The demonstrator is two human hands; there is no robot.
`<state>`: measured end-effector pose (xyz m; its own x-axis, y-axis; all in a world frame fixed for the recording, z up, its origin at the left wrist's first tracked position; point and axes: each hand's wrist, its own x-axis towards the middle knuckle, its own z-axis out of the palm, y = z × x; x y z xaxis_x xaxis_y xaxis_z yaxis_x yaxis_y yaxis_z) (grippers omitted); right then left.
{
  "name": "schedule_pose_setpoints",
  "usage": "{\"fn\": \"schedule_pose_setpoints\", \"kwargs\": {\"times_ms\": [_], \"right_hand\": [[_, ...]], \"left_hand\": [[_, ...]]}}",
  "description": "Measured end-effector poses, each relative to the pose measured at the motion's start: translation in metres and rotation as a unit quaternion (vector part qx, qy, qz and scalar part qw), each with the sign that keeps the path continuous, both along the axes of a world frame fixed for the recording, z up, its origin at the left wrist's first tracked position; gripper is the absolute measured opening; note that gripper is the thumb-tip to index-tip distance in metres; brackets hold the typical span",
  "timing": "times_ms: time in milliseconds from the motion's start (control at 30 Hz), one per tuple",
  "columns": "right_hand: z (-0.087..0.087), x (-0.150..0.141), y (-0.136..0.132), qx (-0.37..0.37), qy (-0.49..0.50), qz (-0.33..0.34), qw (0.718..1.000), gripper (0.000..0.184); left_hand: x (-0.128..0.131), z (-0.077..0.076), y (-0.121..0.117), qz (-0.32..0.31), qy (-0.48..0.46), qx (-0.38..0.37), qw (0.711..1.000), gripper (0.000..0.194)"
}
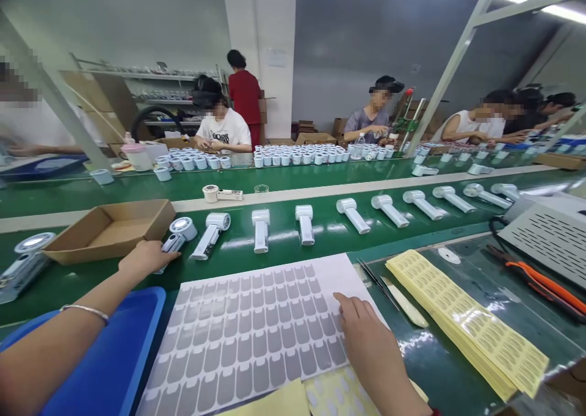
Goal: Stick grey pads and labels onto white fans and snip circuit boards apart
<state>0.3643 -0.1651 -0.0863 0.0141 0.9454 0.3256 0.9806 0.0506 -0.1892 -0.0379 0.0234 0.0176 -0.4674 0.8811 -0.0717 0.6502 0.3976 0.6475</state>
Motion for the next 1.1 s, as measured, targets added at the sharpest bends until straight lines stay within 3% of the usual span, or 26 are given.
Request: {"fn": "schedule_pose_setpoints", "kwargs": {"times_ms": [133,267,367,433,567,667,733,800,867,967,1100], "right_hand": [[0.002,0.0,0.0,0.014,0.0,0.009,1.0,0.038],[-0.002,0.01,-0.003,0.0,0.052,-0.017,0.998,0.04],[-0.002,0.013,-0.006,-0.014,0.103,-0.01,0.995,0.038],[0.007,0.007,-0.01,0.016,0.114,-0.011,0.993,0.038],[0.044,-0.031,-0.025,0.062,0.208,-0.036,0.976,0.039],[0.075,-0.078,-0.039,-0.024,0.422,-0.025,0.906,0.039],[0.089,-0.111,-0.046,-0.092,0.539,0.053,0.835,0.04],[0.096,-0.14,-0.051,-0.145,0.614,0.128,0.765,0.038],[0.099,-0.162,-0.053,-0.187,0.648,0.167,0.719,0.041],[0.102,-0.179,-0.054,-0.206,0.665,0.182,0.695,0.045],[0.107,-0.187,-0.052,-0.203,0.676,0.173,0.687,0.045]], "left_hand": [[0.0,-0.002,-0.003,0.007,-0.071,-0.015,0.997,0.018],[0.018,0.01,-0.046,-0.049,-0.237,0.026,0.97,0.017],[0.031,0.021,-0.094,-0.114,-0.37,0.04,0.921,0.028],[0.037,0.024,-0.127,-0.129,-0.465,0.026,0.875,0.035],[0.054,0.018,-0.178,-0.011,-0.618,-0.001,0.786,0.025],[0.073,0.014,-0.2,0.075,-0.662,-0.004,0.746,0.018],[0.086,0.015,-0.207,0.113,-0.699,-0.002,0.707,0.019],[0.095,0.017,-0.211,0.151,-0.732,-0.002,0.664,0.019],[0.1,0.02,-0.213,0.182,-0.753,-0.003,0.632,0.016],[0.102,0.022,-0.215,0.208,-0.764,0.01,0.611,0.011],[0.099,0.021,-0.218,0.232,-0.772,0.025,0.592,0.011]]}}
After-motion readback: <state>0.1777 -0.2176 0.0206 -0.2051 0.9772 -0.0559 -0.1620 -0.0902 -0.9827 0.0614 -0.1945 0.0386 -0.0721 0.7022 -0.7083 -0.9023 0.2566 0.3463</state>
